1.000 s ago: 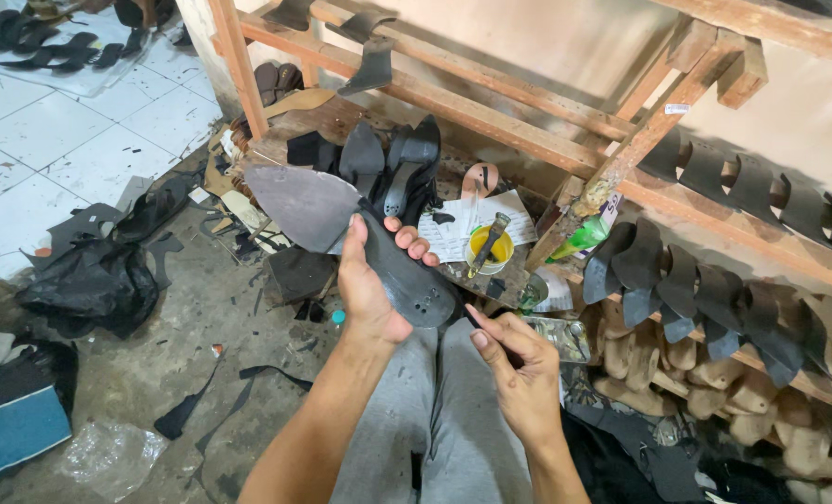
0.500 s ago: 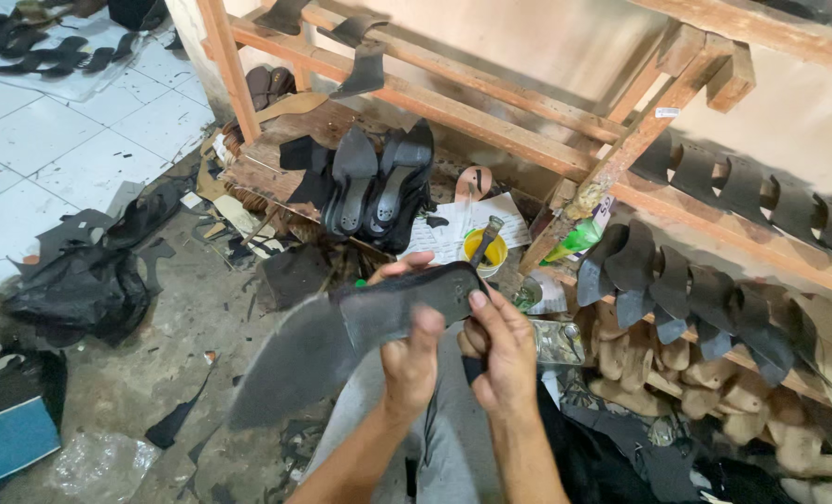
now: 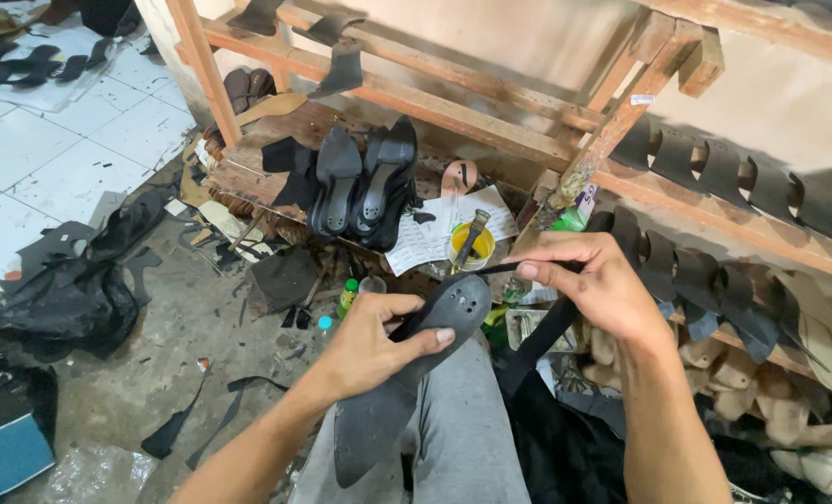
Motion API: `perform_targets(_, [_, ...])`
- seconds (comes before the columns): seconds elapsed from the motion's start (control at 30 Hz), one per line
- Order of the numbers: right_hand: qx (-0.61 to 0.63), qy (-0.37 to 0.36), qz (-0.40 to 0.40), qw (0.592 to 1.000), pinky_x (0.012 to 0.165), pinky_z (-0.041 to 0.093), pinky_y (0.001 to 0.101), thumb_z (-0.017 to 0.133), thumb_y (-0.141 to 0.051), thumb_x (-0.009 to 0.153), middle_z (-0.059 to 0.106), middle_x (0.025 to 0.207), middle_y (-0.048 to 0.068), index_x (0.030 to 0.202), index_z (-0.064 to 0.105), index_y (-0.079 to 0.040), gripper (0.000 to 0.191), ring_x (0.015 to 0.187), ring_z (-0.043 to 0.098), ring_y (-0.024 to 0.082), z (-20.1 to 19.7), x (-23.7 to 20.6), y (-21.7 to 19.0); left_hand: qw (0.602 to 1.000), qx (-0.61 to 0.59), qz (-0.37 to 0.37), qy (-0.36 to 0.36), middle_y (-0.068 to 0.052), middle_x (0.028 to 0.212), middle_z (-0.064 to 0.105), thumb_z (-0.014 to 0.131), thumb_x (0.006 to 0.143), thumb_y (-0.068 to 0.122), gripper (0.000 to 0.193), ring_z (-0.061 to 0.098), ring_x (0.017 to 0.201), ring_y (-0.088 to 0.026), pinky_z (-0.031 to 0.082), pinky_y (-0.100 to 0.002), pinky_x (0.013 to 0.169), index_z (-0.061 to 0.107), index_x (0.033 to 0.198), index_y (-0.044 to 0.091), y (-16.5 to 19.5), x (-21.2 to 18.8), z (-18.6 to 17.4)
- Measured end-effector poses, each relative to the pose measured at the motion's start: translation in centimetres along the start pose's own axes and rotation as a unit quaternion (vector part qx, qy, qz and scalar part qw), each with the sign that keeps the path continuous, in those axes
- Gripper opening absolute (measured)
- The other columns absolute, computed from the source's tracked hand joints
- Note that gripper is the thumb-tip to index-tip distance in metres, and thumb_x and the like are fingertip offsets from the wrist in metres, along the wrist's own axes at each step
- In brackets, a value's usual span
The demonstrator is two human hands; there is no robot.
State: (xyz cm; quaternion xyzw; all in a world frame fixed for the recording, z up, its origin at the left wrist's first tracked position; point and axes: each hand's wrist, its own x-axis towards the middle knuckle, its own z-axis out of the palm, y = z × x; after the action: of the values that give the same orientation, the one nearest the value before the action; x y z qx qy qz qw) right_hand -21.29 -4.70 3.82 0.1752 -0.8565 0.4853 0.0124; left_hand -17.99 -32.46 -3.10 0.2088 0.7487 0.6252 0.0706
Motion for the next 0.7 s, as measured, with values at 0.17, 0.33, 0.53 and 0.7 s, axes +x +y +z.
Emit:
perform_targets(0.17, [0.021, 0.043, -0.054, 0.997, 0.069, 0.043, 0.0260, 0.075, -0.005, 0.088, 0.062, 0.080, 0.003, 0.108, 0.080, -0.002, 0.021, 0.076, 0.054, 0.011, 0.2, -1.7, 1.9, 0.990, -0.102, 0.001, 0.092, 0.001, 0.077, 0.069, 0.081, 0.087, 0.014, 0.019, 0.058, 0.070, -0.003, 0.048, -0.023, 0.062, 0.075, 0.090, -0.004, -1.6, 0.2, 0.7])
perform_targets(0.33, [0.020, 0.098, -0.093, 0.991, 0.063, 0.039, 0.0239, 0.076, -0.006, 0.088, 0.059, 0.077, 0.001, 0.114, 0.078, -0.003, 0.027, 0.071, 0.050, 0.010, 2.8, -3.5, 2.6, 0.963, -0.226, 0.011, 0.147, -0.002, 0.081, 0.072, 0.077, 0.091, 0.008, 0.016, 0.061, 0.071, -0.006, 0.051, -0.023, 0.063, 0.076, 0.097, -0.007, -2.7, 0.4, 1.8])
perform_targets(0.53, [0.036, 0.156, -0.067, 0.985, 0.063, 0.040, 0.0229, 0.075, -0.006, 0.089, 0.057, 0.076, 0.000, 0.118, 0.076, -0.002, 0.029, 0.070, 0.051, 0.009, 7.1, -5.5, 1.8, 0.937, -0.256, 0.050, 0.231, -0.002, 0.088, 0.074, 0.076, 0.091, 0.004, 0.016, 0.064, 0.078, -0.006, 0.054, -0.022, 0.071, 0.075, 0.103, -0.007, -2.9, 0.9, 3.5])
perform_targets(0.7, [-0.012, 0.200, -0.071, 0.977, 0.060, 0.042, 0.0229, 0.074, -0.005, 0.089, 0.056, 0.073, 0.002, 0.121, 0.075, -0.003, 0.033, 0.066, 0.052, 0.009, 10.1, -6.4, -0.3, 0.923, -0.264, 0.063, 0.271, -0.002, 0.091, 0.073, 0.076, 0.092, 0.005, 0.015, 0.065, 0.081, -0.006, 0.055, -0.022, 0.074, 0.074, 0.103, -0.006, -2.5, 1.2, 4.3])
